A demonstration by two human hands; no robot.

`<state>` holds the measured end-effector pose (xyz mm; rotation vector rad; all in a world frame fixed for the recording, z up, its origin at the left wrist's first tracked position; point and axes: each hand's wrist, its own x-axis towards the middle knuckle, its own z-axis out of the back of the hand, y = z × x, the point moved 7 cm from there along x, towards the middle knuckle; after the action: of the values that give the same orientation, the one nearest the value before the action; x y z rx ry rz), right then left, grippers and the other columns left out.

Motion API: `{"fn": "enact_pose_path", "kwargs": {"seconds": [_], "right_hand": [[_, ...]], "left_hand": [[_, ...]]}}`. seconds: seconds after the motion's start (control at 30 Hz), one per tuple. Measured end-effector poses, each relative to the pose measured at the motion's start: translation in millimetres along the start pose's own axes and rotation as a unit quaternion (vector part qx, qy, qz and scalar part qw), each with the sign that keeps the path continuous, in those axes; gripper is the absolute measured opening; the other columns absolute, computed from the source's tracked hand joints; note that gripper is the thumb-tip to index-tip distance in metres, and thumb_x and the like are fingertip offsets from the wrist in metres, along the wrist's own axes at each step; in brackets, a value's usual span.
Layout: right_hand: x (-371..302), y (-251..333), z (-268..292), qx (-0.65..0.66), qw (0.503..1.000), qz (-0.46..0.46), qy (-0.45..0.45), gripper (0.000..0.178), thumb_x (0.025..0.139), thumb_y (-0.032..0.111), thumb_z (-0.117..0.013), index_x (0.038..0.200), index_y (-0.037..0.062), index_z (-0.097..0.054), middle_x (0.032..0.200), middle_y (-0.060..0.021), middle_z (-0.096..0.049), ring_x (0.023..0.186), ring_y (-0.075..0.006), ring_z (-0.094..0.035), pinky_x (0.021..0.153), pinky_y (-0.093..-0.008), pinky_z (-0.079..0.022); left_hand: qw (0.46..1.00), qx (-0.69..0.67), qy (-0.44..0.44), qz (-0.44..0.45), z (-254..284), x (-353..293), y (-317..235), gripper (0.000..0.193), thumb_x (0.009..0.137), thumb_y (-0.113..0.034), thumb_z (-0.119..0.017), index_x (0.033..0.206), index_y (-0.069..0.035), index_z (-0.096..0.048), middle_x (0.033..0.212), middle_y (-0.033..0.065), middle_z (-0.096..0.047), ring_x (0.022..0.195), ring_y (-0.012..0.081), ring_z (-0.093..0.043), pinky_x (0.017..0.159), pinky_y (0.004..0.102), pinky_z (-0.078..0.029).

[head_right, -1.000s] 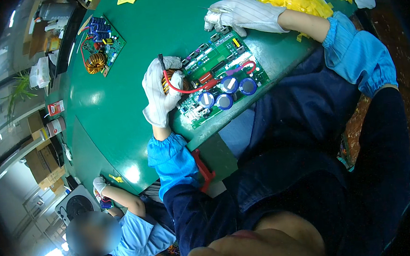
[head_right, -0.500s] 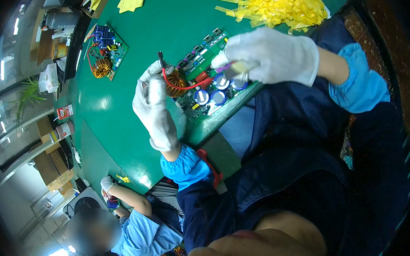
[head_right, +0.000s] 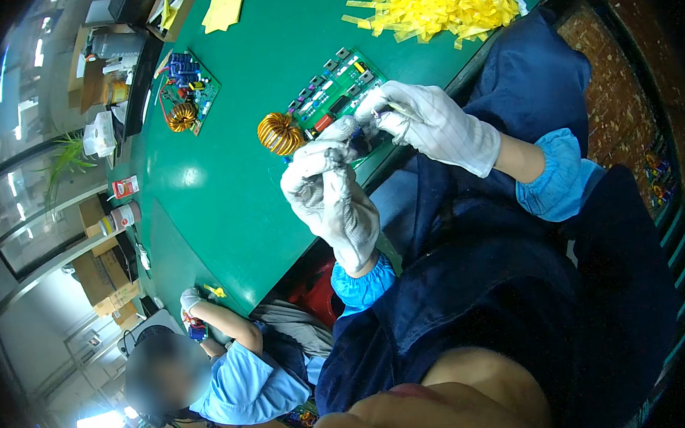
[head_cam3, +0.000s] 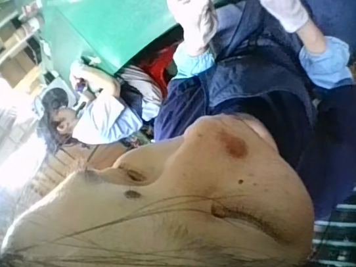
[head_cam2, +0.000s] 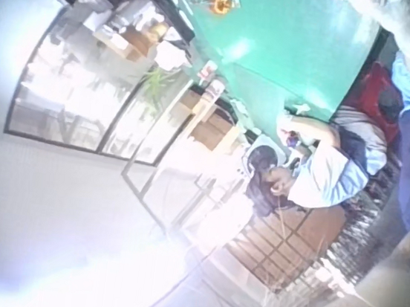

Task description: Assemble electronic components on a circuit board and inspect the bottom side.

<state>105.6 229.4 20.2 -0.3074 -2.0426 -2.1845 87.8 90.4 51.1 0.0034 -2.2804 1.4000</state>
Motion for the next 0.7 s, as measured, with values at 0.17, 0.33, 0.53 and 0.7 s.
{"fn": "enact_pose_path", "kwargs": {"seconds": [0.17, 0.33, 0.53, 0.7], "right_hand": [[-2.9, 9.5, 1.6, -0.022, 0.999, 0.043, -0.001, 0.013, 0.087, 0.009, -0.05, 0.097, 0.002, -0.053, 0.088, -0.0112, -0.058, 0.08, -0.0222, -0.058, 0.074, -0.03, -0.045], [-3.8, 4.1, 5.6, 0.066, 0.997, -0.024, -0.015, 0.018, 0.089, 0.01, -0.045, 0.104, 0.0038, -0.054, 0.092, -0.007, -0.059, 0.076, -0.0119, -0.056, 0.067, -0.0239, -0.045], [-10.1, -15.1, 41.8, 0.119, 0.976, -0.105, -0.147, 0.033, 0.093, 0.024, -0.04, 0.12, 0.0075, -0.047, 0.105, -0.0039, -0.057, 0.071, -0.0055, -0.052, 0.056, -0.0152, -0.04], [-11.9, -43.1, 45.2, 0.104, 0.969, -0.082, -0.208, 0.038, 0.094, 0.023, -0.04, 0.124, -0.0001, -0.042, 0.119, -0.0108, -0.05, 0.1, -0.0165, -0.054, 0.081, -0.0255, -0.045]], "left_hand": [[0.998, 0.047, 0.013, -0.046, -8.1, -0.9, -7.1, 0.015, 0.08, -0.003, -0.054, 0.094, -0.001, -0.05, 0.086, 0.0139, -0.053, 0.083, 0.0243, -0.056, 0.076, 0.0336, -0.045], [0.992, 0.103, -0.035, -0.065, 4.6, 5.2, -17.7, 0.011, 0.082, -0.009, -0.055, 0.087, 0.001, -0.057, 0.099, 0.0197, -0.058, 0.095, 0.0277, -0.056, 0.087, 0.0405, -0.041], [0.961, 0.258, -0.093, -0.022, 82.8, 39.6, -34.7, 0.03, 0.089, -0.011, -0.046, 0.114, 0.006, -0.048, 0.117, 0.0192, -0.051, 0.11, 0.0252, -0.049, 0.098, 0.0376, -0.036], [0.965, 0.244, -0.027, 0.096, 122.5, 44.2, 5.6, 0.043, 0.083, -0.003, -0.048, 0.125, 0.004, -0.041, 0.126, 0.0144, -0.046, 0.117, 0.0229, -0.044, 0.1, 0.0341, -0.033]]}}
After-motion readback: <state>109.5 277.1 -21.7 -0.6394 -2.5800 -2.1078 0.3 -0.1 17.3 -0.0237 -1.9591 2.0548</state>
